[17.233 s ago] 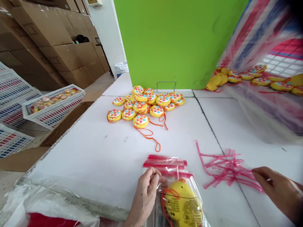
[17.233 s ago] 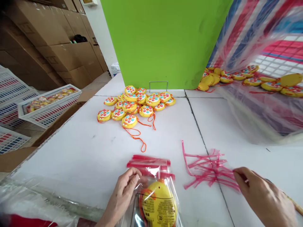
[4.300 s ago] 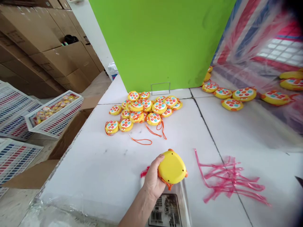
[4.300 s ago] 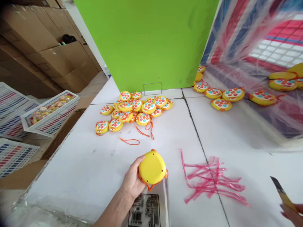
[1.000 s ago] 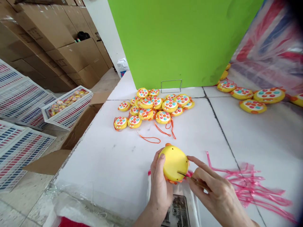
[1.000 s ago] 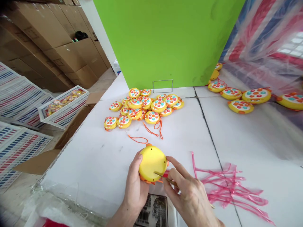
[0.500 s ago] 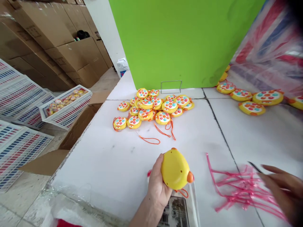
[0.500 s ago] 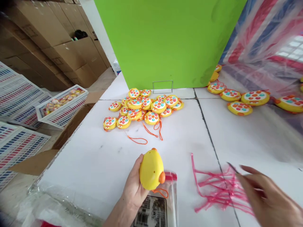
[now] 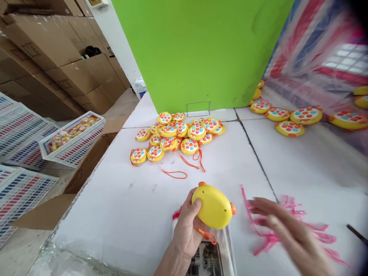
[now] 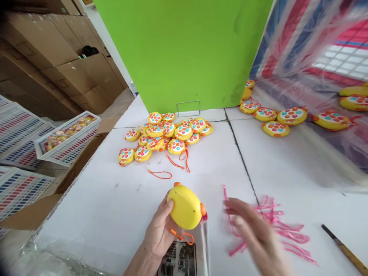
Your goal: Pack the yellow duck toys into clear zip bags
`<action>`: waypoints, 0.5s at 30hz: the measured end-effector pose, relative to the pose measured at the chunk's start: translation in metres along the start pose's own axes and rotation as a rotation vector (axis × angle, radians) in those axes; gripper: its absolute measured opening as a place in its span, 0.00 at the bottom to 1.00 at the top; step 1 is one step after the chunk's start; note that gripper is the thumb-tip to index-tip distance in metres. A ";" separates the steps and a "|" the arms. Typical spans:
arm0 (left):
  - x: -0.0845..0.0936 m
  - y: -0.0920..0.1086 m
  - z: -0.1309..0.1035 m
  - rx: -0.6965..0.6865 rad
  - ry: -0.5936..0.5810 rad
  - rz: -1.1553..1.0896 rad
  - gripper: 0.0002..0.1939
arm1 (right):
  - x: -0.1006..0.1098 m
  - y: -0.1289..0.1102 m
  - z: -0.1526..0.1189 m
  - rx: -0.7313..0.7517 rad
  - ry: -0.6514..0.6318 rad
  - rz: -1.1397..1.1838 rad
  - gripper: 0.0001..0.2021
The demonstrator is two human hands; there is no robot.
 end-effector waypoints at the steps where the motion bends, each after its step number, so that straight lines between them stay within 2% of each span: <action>1: -0.002 0.001 -0.002 -0.038 -0.021 0.062 0.18 | -0.019 -0.009 0.001 -0.022 -0.115 0.142 0.18; 3: -0.004 0.006 -0.008 -0.101 -0.042 0.218 0.17 | -0.049 -0.027 0.004 -0.011 -0.229 0.261 0.18; 5: -0.003 0.013 -0.014 -0.158 -0.059 0.406 0.19 | -0.063 -0.038 0.005 0.048 -0.249 0.213 0.17; 10: -0.001 0.030 -0.020 -0.241 -0.148 0.991 0.16 | -0.056 -0.036 0.001 0.274 -0.214 -0.034 0.19; 15: -0.007 0.031 -0.019 -0.305 -0.222 1.087 0.14 | -0.061 -0.040 -0.004 0.312 -0.163 -0.007 0.17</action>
Point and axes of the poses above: each hand's wrist, its own z-axis towards the middle knuckle, its own x-axis out of the back of the hand, y = z × x, the point moved 1 cm from there along z, towards the middle knuckle, and after that the axes turned 6 degrees about -x, right-handed, at the moved point
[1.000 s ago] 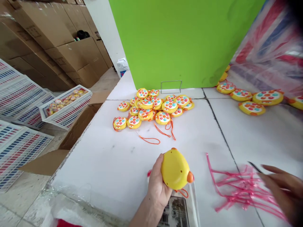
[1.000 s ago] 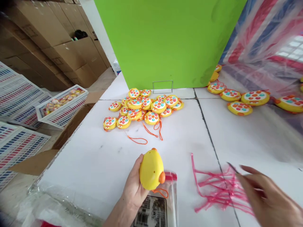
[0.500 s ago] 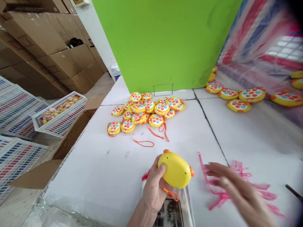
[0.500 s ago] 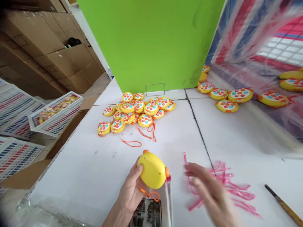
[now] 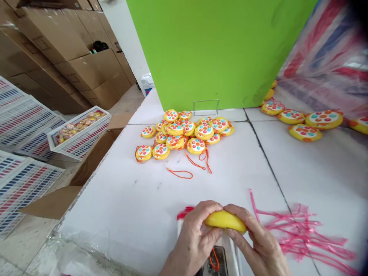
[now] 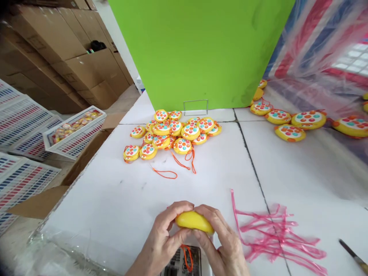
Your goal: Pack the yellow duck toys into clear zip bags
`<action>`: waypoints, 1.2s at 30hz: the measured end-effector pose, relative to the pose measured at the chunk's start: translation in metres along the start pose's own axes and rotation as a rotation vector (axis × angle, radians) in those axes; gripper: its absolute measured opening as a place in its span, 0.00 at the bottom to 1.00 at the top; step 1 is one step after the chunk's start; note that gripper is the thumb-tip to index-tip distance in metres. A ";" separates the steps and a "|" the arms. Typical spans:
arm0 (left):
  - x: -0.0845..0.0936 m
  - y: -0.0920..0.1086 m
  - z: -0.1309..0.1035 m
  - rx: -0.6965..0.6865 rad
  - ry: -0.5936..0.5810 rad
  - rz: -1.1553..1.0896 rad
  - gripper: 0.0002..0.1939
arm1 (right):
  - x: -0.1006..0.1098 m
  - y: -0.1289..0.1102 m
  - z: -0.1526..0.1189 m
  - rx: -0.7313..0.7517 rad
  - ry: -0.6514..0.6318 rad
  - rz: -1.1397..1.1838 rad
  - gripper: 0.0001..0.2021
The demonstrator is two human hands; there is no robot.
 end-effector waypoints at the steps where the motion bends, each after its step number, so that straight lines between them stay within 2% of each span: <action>1: -0.001 0.000 -0.001 -0.003 0.001 0.009 0.13 | -0.002 -0.002 0.001 -0.016 0.002 0.010 0.15; 5: -0.004 0.001 -0.010 -0.002 0.022 0.058 0.12 | -0.007 -0.008 0.002 -0.062 -0.020 0.065 0.12; 10: -0.011 -0.006 -0.017 0.040 0.042 0.072 0.12 | -0.001 -0.010 0.005 -0.069 -0.056 0.039 0.08; 13: -0.007 -0.011 -0.010 0.095 0.059 0.028 0.12 | 0.004 -0.005 0.015 -0.118 -0.158 -0.015 0.10; 15: -0.001 -0.014 -0.005 0.126 0.092 -0.015 0.16 | 0.009 0.001 0.025 -0.183 -0.274 -0.018 0.14; 17: 0.008 -0.020 -0.003 0.195 0.103 -0.099 0.26 | 0.013 0.008 0.035 -0.260 -0.364 0.041 0.16; 19: 0.016 -0.026 -0.004 0.324 0.065 -0.226 0.30 | 0.019 0.014 0.044 -0.315 -0.368 0.147 0.18; 21: 0.026 -0.031 -0.008 0.417 0.049 -0.296 0.23 | 0.023 0.018 0.050 -0.352 -0.312 0.257 0.18; 23: 0.037 -0.032 -0.011 0.428 0.074 -0.262 0.14 | 0.025 0.019 0.052 -0.421 -0.250 0.363 0.20; 25: 0.047 -0.027 -0.013 0.392 0.076 -0.209 0.11 | 0.024 0.018 0.050 -0.522 -0.206 0.465 0.21; 28: 0.057 -0.011 -0.011 0.380 -0.027 -0.174 0.08 | 0.022 0.020 0.046 -0.649 -0.141 0.514 0.22; 30: 0.059 0.006 -0.007 0.371 -0.111 -0.129 0.07 | 0.021 0.025 0.045 -0.658 -0.126 0.470 0.22; 32: 0.057 0.026 0.002 0.310 -0.188 -0.062 0.07 | 0.020 0.030 0.043 -0.596 -0.187 0.402 0.22; 34: 0.052 0.044 0.015 0.203 -0.254 -0.006 0.08 | 0.017 0.034 0.038 -0.516 -0.301 0.337 0.21; 36: 0.045 0.050 0.032 0.129 -0.312 0.019 0.09 | 0.015 0.033 0.029 -0.474 -0.387 0.301 0.23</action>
Point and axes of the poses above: each hand's wrist, its own z-axis towards the middle knuckle, its own x-axis out of the back of the hand, y = z × x, the point moved 1 cm from there along z, towards the middle knuckle, and after that the axes turned 6 degrees about -x, right-handed, at the moved point
